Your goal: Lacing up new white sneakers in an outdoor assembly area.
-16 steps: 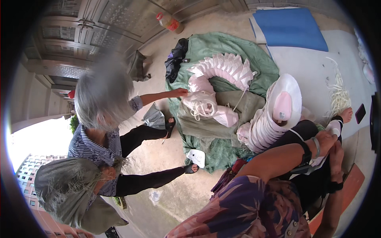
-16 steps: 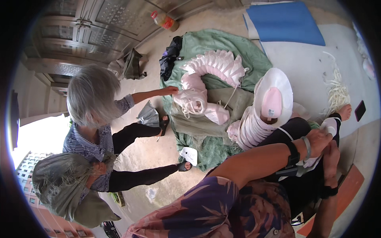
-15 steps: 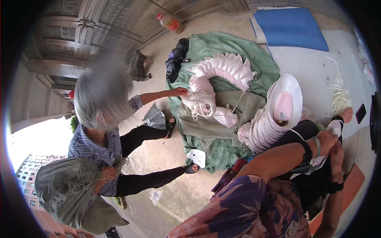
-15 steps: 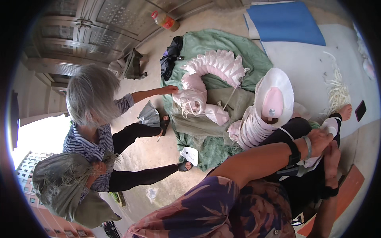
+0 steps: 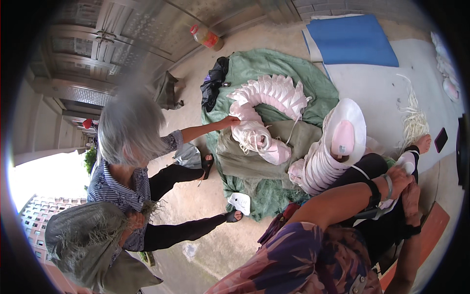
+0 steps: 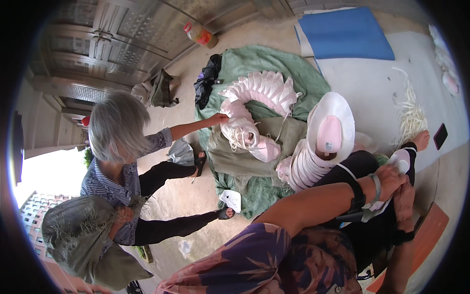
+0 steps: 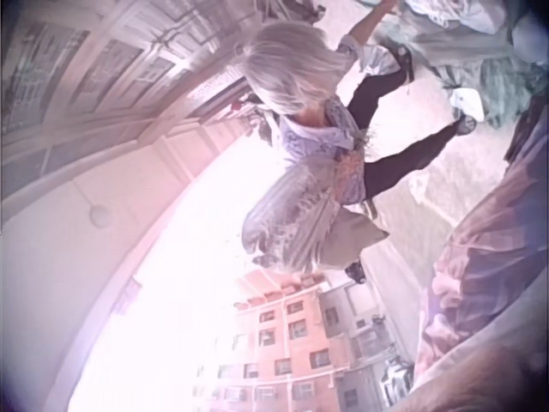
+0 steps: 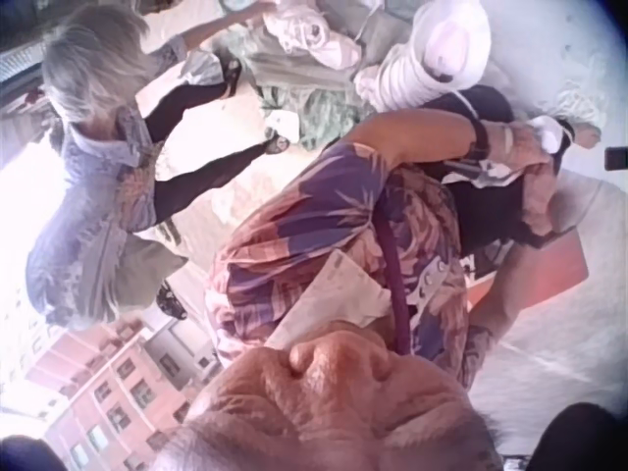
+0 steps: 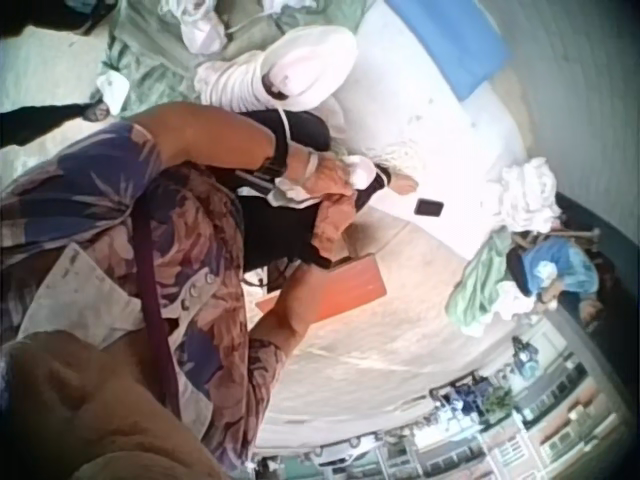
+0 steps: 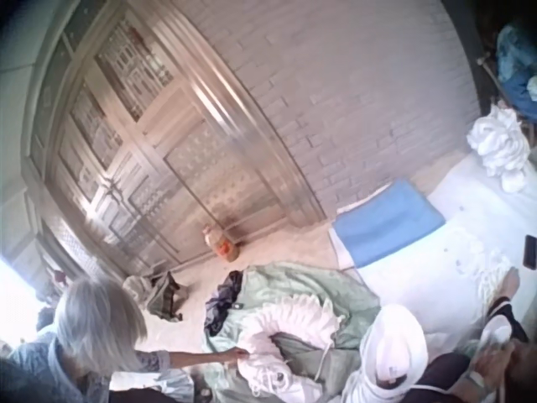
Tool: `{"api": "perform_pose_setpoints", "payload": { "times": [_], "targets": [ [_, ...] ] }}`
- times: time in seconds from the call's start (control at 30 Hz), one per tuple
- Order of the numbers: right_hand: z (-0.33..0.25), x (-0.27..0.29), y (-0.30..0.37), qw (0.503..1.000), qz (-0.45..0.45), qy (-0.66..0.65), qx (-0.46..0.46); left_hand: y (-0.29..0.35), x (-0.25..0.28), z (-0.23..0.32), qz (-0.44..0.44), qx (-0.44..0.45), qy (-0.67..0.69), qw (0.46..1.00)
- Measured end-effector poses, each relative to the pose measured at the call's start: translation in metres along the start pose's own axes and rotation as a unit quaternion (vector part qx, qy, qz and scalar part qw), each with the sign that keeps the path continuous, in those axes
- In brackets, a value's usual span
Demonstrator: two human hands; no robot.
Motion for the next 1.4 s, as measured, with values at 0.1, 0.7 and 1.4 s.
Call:
{"api": "perform_pose_setpoints", "payload": {
  "times": [0.1,0.7,1.4],
  "targets": [
    [-0.004,0.002,-0.002,0.998,-0.010,0.057,-0.030,0.008,0.024,0.002,0.008,0.034,0.045,0.998],
    [-0.005,0.002,-0.006,0.998,-0.012,-0.067,-0.015,0.403,0.050,-0.279,0.115,0.709,-0.044,0.695],
    [0.014,0.005,0.003,0.978,-0.038,-0.132,-0.158,0.392,0.047,-0.332,0.183,0.713,-0.031,0.676]
  ]
}}
Point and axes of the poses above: each hand's wrist, its own y-axis away from the middle knuckle, its own x-axis out of the back of the hand, z = x × y, the point moved 2 cm from there along -y, towards the middle knuckle, and after that the axes turned 15 degrees about -y, right-handed, at the moved point
